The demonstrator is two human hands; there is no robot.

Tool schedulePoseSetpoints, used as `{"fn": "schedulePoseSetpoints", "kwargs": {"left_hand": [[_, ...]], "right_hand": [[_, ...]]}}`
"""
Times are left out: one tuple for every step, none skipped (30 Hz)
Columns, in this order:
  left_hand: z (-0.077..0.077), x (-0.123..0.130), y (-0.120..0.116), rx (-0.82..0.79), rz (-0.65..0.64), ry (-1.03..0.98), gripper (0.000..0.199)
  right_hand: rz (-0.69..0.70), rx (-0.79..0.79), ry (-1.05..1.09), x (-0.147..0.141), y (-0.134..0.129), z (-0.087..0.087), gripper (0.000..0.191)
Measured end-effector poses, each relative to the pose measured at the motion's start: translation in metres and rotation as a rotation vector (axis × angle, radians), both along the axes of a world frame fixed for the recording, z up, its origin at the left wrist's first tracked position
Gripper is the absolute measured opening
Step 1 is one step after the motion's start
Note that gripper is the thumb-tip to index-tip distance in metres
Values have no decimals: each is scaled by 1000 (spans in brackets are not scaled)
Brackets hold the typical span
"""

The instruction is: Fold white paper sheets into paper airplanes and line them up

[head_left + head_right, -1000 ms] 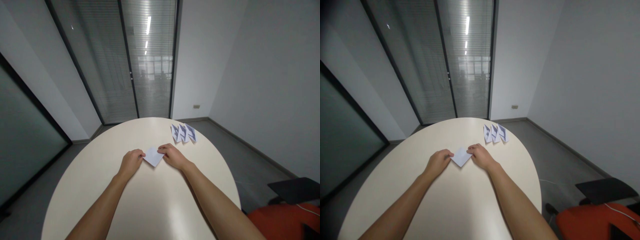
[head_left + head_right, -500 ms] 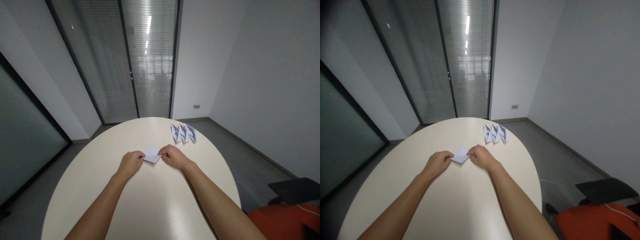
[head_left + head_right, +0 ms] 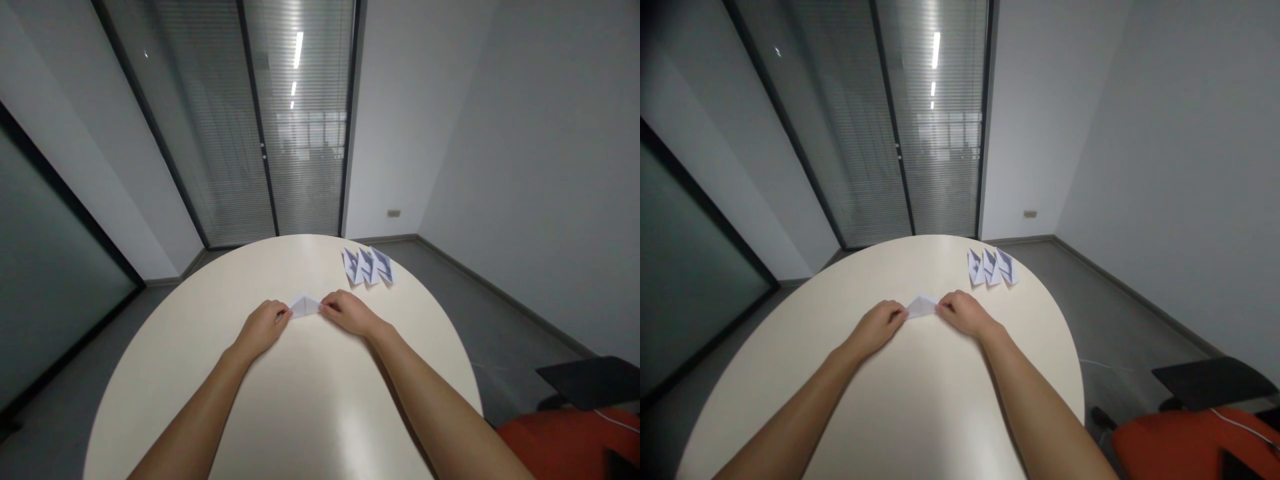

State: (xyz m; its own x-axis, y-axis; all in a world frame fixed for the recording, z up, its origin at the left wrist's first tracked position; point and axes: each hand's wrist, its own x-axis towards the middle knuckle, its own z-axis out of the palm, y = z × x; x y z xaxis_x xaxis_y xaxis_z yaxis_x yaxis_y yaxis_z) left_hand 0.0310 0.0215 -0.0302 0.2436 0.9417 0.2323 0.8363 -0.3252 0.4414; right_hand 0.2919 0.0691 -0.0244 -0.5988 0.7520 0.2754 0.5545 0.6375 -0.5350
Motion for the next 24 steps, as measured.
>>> {"fn": "schedulePoseSetpoints", "kwargs": {"left_hand": [[0, 0, 0, -5, 6, -10, 27], [-1, 0, 0, -9, 16, -21, 25], [-1, 1, 0, -12, 26, -29, 23], [-2, 1, 0, -12, 34, -33, 23], [-3, 1, 0, -8, 40, -34, 22], [-4, 2, 0, -3, 44, -32, 23], [-5, 2, 0, 3, 47, -28, 23], [-7, 3, 1, 9, 50, -25, 24], [-8, 4, 1, 15, 54, -23, 26], [-9, 4, 1, 21, 55, -23, 28], [-10, 5, 1, 25, 52, -26, 30], [-11, 6, 1, 28, 44, -32, 32], [-11, 6, 2, 33, 37, -40, 34], [-12, 7, 2, 41, 28, -48, 37], [-12, 8, 2, 51, 20, -54, 39], [-13, 8, 2, 61, 14, -57, 41], [-13, 9, 1, 71, 9, -56, 42], [-13, 9, 1, 80, 0, -51, 41], [-13, 9, 1, 87, -10, -45, 40], [-13, 9, 1, 92, -20, -40, 39], [-13, 9, 1, 97, -28, -39, 38], [-12, 9, 1, 100, -35, -38, 37], [-12, 9, 0, 101, -39, -38, 36], [-12, 10, 0, 100, -41, -37, 36]], "right_hand": [[-3, -2, 7, 0, 0, -1, 27], [-6, -6, 15, 0, 1, -2, 25], [-12, -11, 24, 0, 2, -3, 24], [-19, -15, 31, 0, 2, -5, 22], [-29, -18, 39, 0, 2, -6, 20], [-42, -18, 47, -1, 3, -8, 19], [-55, -15, 55, -1, 3, -9, 19], [-63, -11, 63, -1, 3, -11, 22], [-67, -4, 71, -2, 3, -12, 26], [-63, 8, 79, -2, 3, -13, 30], [-51, 23, 88, -2, 4, -15, 34], [-36, 42, 95, -3, 4, -16, 37], [-20, 60, 99, -3, 4, -16, 39], [-6, 76, 97, -3, 4, -17, 41], [4, 90, 90, -4, 5, -18, 41], [10, 101, 79, -4, 5, -18, 42], [13, 111, 68, -4, 5, -19, 41], [16, 120, 58, -4, 5, -19, 40], [20, 129, 51, -4, 6, -20, 38], [22, 136, 48, -4, 6, -20, 37], [24, 142, 44, -4, 6, -20, 36], [24, 146, 40, -4, 6, -20, 36], [25, 147, 34, -4, 6, -20, 36], [25, 147, 28, -4, 6, -20, 35]]}}
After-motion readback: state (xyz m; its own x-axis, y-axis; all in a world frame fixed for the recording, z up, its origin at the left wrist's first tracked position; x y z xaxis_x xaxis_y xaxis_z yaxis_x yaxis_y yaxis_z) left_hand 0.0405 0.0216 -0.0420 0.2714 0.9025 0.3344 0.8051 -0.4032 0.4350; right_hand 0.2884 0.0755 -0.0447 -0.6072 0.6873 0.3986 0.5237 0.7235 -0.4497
